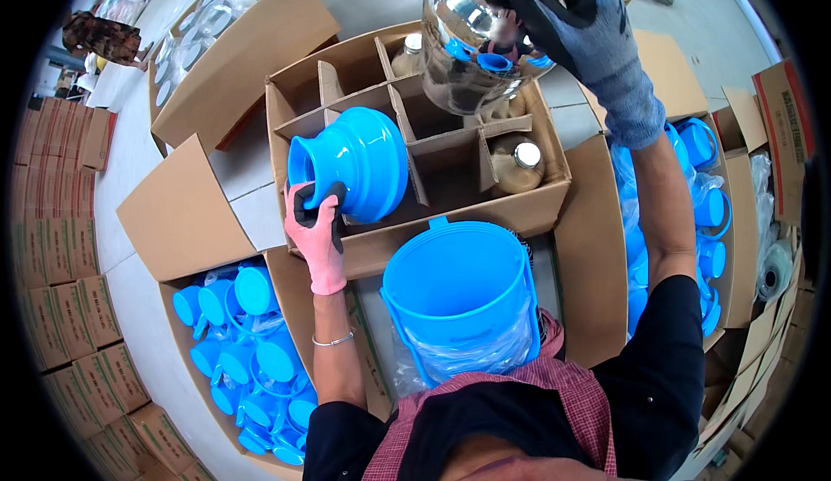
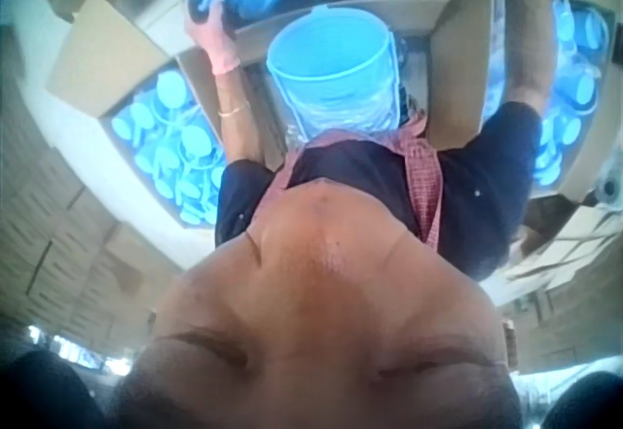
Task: The person assembles blue thermos bottles by removing the inner metal container from a cardboard divider, placing it into a blue plastic outer shell, and then screwing on a blue plastic top.
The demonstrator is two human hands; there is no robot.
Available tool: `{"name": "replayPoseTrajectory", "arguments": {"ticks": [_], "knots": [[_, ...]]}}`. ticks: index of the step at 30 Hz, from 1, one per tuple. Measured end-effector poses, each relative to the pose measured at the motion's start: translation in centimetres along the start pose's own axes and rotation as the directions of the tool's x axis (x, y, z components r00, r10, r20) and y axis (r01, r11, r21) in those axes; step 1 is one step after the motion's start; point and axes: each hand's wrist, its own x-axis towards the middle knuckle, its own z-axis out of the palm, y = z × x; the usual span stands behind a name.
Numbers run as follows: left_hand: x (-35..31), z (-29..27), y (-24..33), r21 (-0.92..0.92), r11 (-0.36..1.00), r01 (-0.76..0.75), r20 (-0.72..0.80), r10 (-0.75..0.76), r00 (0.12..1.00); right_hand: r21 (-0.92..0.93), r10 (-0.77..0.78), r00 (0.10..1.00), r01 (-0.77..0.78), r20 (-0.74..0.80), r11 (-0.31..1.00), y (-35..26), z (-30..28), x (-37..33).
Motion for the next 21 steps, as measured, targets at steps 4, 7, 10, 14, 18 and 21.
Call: {"name": "replayPoseTrajectory", "arguments": {"ticks": [4, 7, 10, 14, 18, 21], "knots": [[1.1, 1.5, 0.4, -0.057, 0.997, -0.042, 0.009, 0.043, 0.999, -0.288, -0.006, 0.995, 0.036, 0.103, 0.957, -0.9, -0.7, 0.9], [2.7, 2.5, 1.0, -0.115, 0.986, -0.120, 0.019, 0.123, 0.992, -0.048, 0.103, 0.979, -0.095, 0.178, 0.994, 0.5, 0.7, -0.3], [4.7, 4.6, 2.8, -0.278, 0.944, -0.177, 0.032, 0.193, 0.981, -0.237, 0.120, 0.971, -0.069, 0.207, 0.969, 0.8, 1.5, -1.3], [8.8, 8.6, 4.7, -0.485, 0.835, -0.261, -0.009, 0.293, 0.956, -0.104, -0.011, 1.000, 0.012, 0.018, 0.995, 3.7, 3.6, -2.6], [10.7, 13.0, 6.8, -0.699, 0.690, -0.188, 0.103, 0.357, 0.929, 0.327, 0.183, 0.980, -0.148, -0.079, 0.933, 5.0, 4.7, -5.0], [10.4, 15.5, 9.3, -0.650, 0.720, -0.244, 0.174, 0.453, 0.875, 0.413, 0.309, 0.947, -0.248, -0.086, 0.876, 5.0, 4.7, -6.4]]}}
